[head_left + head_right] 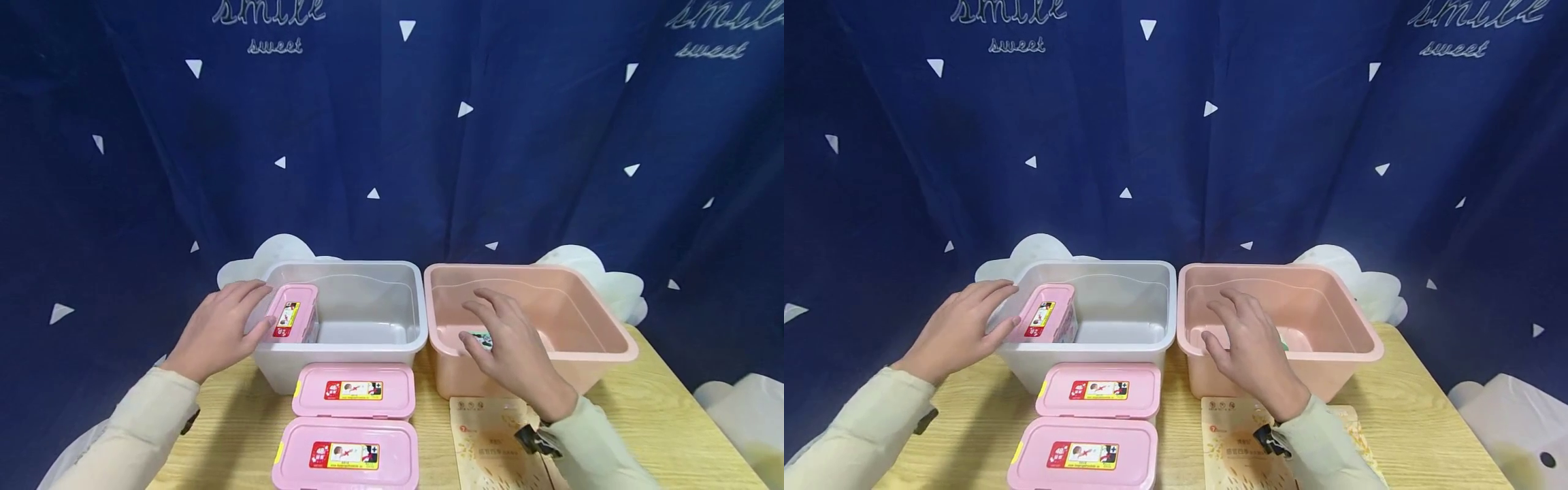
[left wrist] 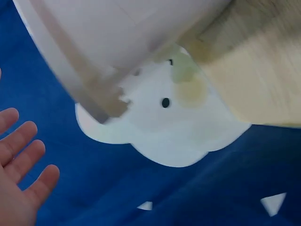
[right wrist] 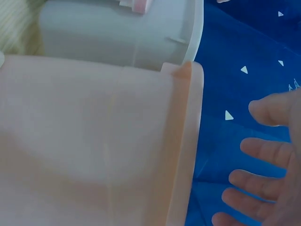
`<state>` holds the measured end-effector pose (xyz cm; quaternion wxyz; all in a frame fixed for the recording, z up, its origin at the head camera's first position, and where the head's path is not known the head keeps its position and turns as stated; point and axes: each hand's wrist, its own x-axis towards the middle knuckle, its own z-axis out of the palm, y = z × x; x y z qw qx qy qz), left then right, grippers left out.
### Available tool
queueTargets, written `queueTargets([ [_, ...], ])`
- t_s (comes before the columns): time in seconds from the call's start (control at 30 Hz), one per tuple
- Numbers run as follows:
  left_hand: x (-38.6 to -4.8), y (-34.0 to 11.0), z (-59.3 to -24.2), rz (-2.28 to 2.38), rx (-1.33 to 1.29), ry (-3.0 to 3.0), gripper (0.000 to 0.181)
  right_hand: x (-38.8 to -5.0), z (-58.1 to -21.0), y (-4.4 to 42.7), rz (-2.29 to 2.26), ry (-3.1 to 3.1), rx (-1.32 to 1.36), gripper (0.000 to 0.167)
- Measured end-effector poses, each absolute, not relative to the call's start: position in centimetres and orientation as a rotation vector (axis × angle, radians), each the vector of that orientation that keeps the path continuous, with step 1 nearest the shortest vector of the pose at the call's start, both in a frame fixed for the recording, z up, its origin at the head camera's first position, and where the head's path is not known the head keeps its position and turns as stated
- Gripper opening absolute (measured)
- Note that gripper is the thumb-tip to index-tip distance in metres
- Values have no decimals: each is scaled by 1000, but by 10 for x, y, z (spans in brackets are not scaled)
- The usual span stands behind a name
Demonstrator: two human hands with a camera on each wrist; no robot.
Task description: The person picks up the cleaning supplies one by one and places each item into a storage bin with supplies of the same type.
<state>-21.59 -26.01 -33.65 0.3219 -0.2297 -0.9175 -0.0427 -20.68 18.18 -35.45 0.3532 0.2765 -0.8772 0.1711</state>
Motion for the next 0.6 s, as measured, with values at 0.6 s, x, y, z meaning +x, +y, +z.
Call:
queueTargets([
  [0.6,-220,-306,-363,-582,-246,-2658,51,-209,-354,158,507,-2257,776,47],
])
